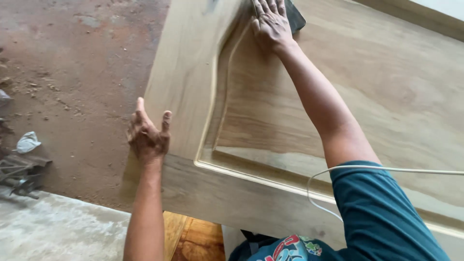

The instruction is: Sanding a wooden door with sandpaper.

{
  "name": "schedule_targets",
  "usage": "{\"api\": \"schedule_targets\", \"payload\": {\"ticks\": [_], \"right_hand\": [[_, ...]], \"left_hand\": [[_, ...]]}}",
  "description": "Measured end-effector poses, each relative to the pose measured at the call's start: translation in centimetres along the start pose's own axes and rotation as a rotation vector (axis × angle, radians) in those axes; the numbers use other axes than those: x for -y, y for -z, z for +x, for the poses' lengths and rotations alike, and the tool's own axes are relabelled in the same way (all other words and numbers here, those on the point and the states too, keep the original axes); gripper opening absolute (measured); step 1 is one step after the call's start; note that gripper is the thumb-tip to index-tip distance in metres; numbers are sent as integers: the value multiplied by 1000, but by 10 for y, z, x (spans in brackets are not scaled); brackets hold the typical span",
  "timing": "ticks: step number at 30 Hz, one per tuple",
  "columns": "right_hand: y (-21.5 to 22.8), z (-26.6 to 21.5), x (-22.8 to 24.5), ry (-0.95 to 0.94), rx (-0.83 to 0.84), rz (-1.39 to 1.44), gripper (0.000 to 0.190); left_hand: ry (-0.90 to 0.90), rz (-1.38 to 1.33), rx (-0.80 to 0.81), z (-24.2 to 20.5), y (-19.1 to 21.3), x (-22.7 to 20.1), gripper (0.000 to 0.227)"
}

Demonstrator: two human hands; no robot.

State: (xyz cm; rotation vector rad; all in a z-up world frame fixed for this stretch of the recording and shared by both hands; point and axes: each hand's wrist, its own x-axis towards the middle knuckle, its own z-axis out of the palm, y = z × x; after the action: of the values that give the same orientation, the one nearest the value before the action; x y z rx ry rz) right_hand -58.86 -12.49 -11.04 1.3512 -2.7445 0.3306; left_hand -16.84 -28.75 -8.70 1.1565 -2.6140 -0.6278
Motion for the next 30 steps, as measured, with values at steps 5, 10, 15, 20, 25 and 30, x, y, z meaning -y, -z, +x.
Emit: {"api": "schedule_targets", "payload": {"ticks": [5,10,15,20,25,30], "right_hand": [[2,-91,-141,-170,191,-87,67],[70,-262,-301,-874,290,-547,51],[72,-372,-373,-902,48,-382,49],[37,-291,-361,-976,120,-400,38],[-17,-138,-281,-710,84,-271,64],[-63,-45,-127,-635,-97,261,39]], "left_hand": [[-20,16,-2,-1,-5,10,96],[-78,75,-50,-1,-5,9,89],[-46,23,-45,0,0,-4,95],[31,-34,-4,0,-2,-1,103],[38,-34,20,2,-4,0,103],[0,-12,-29,3,-5,2,99]]}}
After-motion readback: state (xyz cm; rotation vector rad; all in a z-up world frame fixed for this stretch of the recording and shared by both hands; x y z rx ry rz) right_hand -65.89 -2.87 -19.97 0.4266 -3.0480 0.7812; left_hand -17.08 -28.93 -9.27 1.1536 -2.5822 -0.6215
